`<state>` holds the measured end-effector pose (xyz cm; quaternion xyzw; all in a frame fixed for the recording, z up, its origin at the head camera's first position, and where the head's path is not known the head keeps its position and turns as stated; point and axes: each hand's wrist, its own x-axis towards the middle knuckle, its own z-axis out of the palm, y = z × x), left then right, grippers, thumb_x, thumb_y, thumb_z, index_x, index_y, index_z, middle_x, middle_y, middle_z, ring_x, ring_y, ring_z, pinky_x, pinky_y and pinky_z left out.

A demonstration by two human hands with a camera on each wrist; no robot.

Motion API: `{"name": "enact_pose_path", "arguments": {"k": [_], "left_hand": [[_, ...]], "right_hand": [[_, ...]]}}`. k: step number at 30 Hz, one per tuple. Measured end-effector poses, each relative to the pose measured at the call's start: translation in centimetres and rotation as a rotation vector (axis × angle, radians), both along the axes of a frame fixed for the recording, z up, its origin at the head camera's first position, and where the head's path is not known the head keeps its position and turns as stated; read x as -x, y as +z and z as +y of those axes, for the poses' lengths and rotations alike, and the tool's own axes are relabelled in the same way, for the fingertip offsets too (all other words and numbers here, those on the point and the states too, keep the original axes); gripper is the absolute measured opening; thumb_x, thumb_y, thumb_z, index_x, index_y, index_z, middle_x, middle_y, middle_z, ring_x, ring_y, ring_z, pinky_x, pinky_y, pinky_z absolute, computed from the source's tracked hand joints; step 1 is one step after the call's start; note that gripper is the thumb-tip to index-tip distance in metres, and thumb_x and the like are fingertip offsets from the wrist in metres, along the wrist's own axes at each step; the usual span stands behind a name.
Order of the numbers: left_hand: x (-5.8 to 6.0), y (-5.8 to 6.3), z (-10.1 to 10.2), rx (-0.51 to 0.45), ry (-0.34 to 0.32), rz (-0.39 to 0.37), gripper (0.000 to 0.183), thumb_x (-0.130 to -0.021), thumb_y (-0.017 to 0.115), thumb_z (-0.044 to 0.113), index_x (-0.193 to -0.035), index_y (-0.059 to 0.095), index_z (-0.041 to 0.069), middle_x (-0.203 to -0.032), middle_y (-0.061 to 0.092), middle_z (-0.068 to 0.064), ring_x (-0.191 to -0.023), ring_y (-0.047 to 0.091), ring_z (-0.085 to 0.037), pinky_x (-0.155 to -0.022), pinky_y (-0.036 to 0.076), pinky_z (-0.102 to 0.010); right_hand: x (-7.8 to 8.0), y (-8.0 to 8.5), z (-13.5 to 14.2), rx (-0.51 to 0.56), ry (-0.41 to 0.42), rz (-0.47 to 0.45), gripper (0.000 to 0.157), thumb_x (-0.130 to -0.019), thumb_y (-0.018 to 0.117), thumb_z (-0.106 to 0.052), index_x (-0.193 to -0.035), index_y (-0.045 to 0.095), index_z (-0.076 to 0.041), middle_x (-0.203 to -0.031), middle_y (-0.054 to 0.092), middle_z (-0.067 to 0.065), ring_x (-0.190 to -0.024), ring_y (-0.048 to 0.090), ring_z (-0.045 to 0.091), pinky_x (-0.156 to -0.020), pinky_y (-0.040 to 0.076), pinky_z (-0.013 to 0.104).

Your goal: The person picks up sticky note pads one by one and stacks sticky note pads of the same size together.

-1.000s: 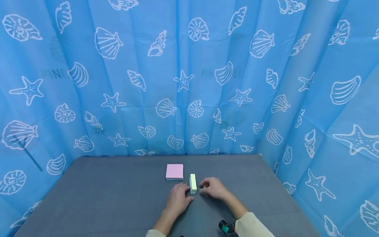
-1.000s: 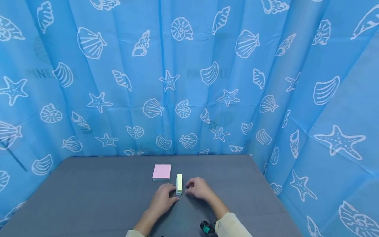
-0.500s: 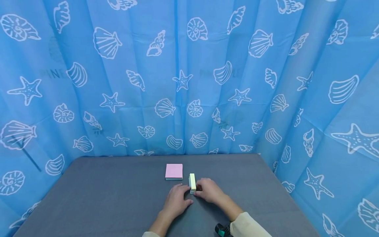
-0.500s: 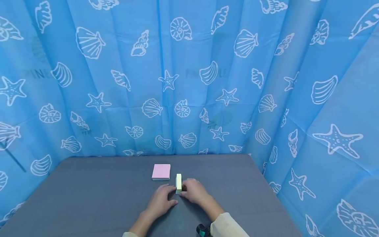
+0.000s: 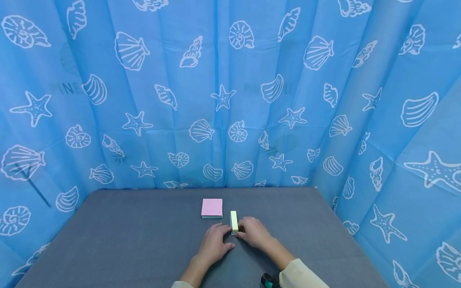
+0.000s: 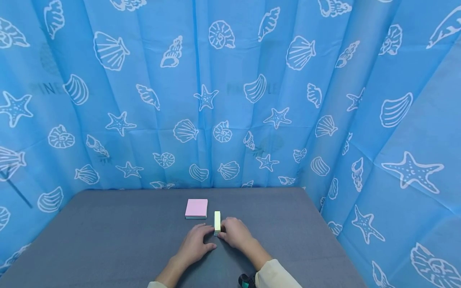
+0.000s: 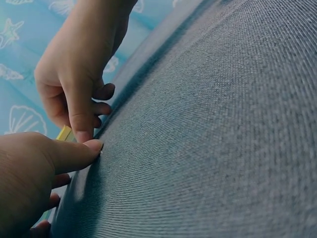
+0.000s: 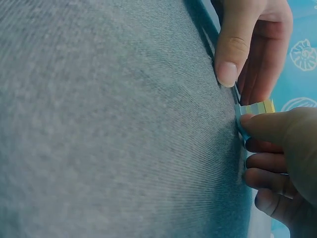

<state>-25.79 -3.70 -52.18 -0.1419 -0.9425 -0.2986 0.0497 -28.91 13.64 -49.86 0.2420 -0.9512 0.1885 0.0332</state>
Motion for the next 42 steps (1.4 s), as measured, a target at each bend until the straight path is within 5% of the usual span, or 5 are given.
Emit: {"name": "enact_pose_path", "arguments": {"k": [42], "left_hand": [[-0.08,-0.31,-0.04,0.051,-0.026,0.025,0.048,-0.077,0.082,0.033,-0.117,0.07,0.01,-0.127,0.062,-0.008,-0.124,0.051,-0.031,-0.1,0.038,-0.052]], "right_hand": [[-0.33,-0.54,0.06,0.049,-0.042,0.014,0.012,-0.083,0.077,-0.024,-0.082,0.071,-0.014,-0.069,0.048,-0.01,-0.06,0.044,0.005,-0.055,0.038,0.024]]}}
